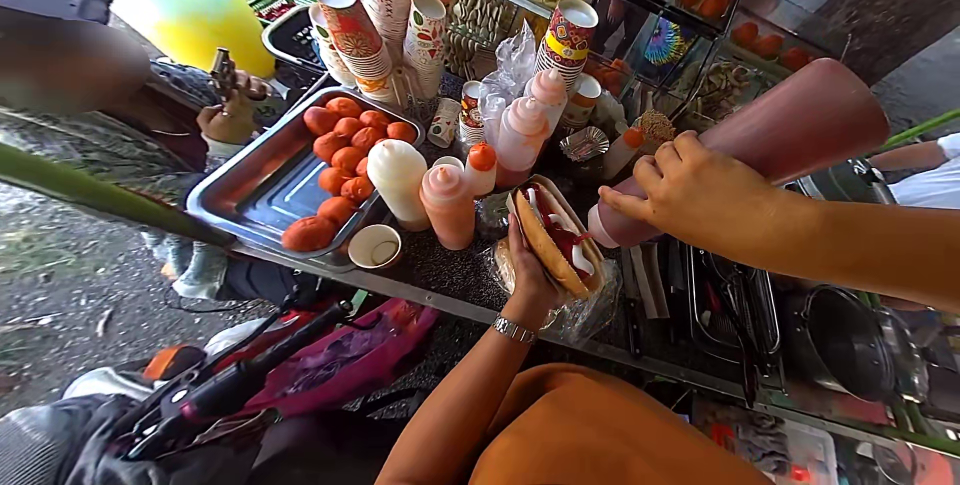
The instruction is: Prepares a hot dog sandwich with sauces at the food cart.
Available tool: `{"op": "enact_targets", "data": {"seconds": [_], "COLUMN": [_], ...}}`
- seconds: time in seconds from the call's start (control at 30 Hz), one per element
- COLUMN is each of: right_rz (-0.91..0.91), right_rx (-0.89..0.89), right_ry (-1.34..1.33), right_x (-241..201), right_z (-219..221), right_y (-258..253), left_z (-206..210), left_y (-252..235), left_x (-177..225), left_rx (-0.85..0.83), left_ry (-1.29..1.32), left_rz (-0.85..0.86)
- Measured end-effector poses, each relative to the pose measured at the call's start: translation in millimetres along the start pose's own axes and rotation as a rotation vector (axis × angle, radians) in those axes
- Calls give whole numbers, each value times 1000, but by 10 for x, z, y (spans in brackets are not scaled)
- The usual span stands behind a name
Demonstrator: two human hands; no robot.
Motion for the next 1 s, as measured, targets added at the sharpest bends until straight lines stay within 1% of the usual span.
{"op": "enact_targets", "data": {"seconds": [0.1,0.17,0.23,0.3,0.33,0.4,0.43,0.47,0.53,0.57,0.63,0.73,0.8,0.87,0.93,1.0], "right_rz": [7,11,11,14,14,13,12,5,27,71,202,365,465,583,675,734], "right_rx": [-12,122,187,153,81,-104,-139,-130,-38,48,241,546,663,738,791,821], "right_ry": [-14,-16,-13,-65,-152,-448,-611,-773,-1102,-1231,-1423,-1665,-1741,-1815,-1782,-1674], "right_x": [-8,-45,-68,-36,20,220,328,422,517,512,448,277,108,-51,-141,-141], "right_z": [91,217,319,388,411,518,648,823,1214,1416,1779,2117,2265,2387,2407,2261], "right_y": [107,191,249,272,268,223,182,131,5,-73,-275,-660,-963,-1250,-1406,-1434], "left_z": [-14,-7,14,36,55,84,85,77,29,1,-84,-236,-325,-398,-451,-500], "left_y": [-99,-149,-180,-201,-207,-217,-207,-188,-121,-73,38,208,289,324,365,403], "left_x": [-5,-2,3,9,20,56,84,118,203,249,329,399,413,393,368,392], "left_rx": [1,15,21,8,-8,-29,-33,-28,-28,-18,-12,11,22,25,13,2], "left_ry": [4,1,-1,20,33,58,60,56,54,62,65,48,32,32,39,20], "left_rz": [33,53,64,66,71,86,95,101,90,82,89,91,89,79,53,42]}}
Point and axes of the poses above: each hand's wrist, its own y-axis away from the middle knuckle, its own z-axis out of the palm, x = y × z, the point moved 3 cm from there along -y, towards the middle knuckle
